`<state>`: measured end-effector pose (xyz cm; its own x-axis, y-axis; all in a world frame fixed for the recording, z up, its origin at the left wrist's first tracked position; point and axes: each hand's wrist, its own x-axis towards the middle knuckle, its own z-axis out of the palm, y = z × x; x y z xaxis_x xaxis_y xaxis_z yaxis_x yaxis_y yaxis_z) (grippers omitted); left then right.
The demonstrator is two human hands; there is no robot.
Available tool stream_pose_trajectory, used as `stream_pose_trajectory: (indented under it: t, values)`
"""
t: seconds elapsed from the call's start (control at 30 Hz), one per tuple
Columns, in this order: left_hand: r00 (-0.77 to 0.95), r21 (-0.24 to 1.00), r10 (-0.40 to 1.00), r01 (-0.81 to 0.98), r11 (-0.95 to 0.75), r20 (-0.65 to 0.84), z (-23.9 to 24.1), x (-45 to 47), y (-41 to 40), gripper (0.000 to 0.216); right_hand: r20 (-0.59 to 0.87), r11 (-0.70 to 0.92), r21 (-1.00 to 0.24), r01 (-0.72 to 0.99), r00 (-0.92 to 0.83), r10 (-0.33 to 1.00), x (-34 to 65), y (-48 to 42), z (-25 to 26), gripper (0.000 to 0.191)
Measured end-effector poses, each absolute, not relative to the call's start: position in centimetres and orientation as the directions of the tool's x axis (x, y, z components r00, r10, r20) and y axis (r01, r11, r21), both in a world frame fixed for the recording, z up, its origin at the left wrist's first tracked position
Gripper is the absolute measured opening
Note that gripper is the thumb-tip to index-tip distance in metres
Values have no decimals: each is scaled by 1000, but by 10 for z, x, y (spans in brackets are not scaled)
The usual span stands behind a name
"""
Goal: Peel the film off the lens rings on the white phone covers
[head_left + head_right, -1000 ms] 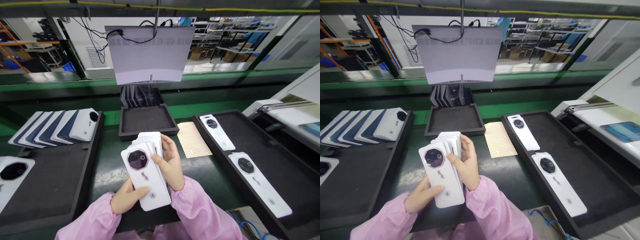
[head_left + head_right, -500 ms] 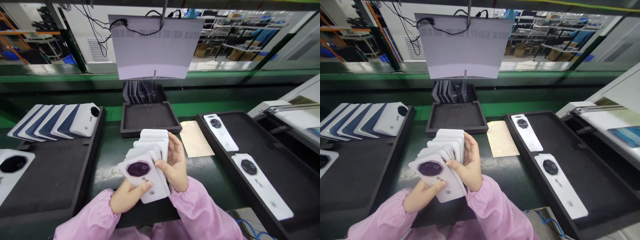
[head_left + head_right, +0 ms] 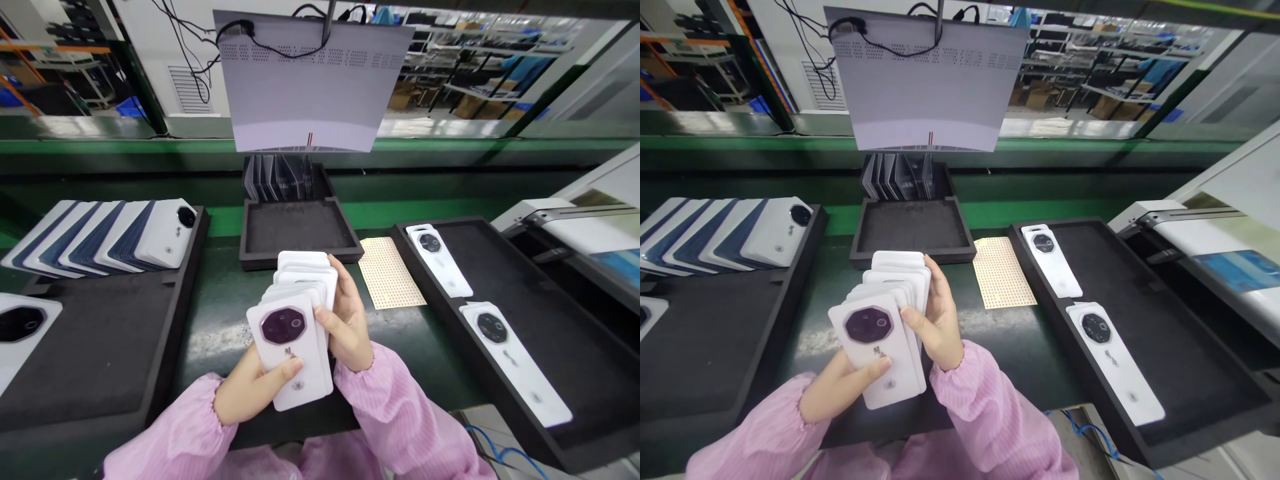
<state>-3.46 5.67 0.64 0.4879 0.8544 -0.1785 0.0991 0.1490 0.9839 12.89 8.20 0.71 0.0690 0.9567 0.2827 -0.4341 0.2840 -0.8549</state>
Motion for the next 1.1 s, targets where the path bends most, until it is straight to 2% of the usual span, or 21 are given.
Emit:
stream_pose_trajectory:
  t: [0.13, 0.27, 0.63, 0.83, 0.93, 1.1]
  values:
    - [539, 948, 801, -11, 317, -262, 7, -37, 57, 31, 282, 288, -849, -442, 82, 956, 129, 80, 9, 68]
    - [555, 921, 778, -49, 385, -296, 8, -39, 56, 32, 281, 299, -863, -407, 104, 954, 130, 79, 11, 67]
    - [604, 902, 739, -73, 425, -299, 8, -39, 59, 28, 283, 297, -884, -360, 91, 955, 132, 75, 11, 72]
    - [672, 918, 693, -49, 394, -261, 5, -45, 63, 26, 358, 357, -841, -407, 77, 931, 136, 72, 13, 85]
    - [700, 910, 675, -86, 406, -235, 3, -46, 63, 31, 372, 373, -839, -396, 81, 925, 138, 72, 14, 75]
    - [749, 882, 619, -99, 460, -238, -5, -48, 63, 33, 383, 405, -838, -366, 134, 914, 143, 71, 21, 45]
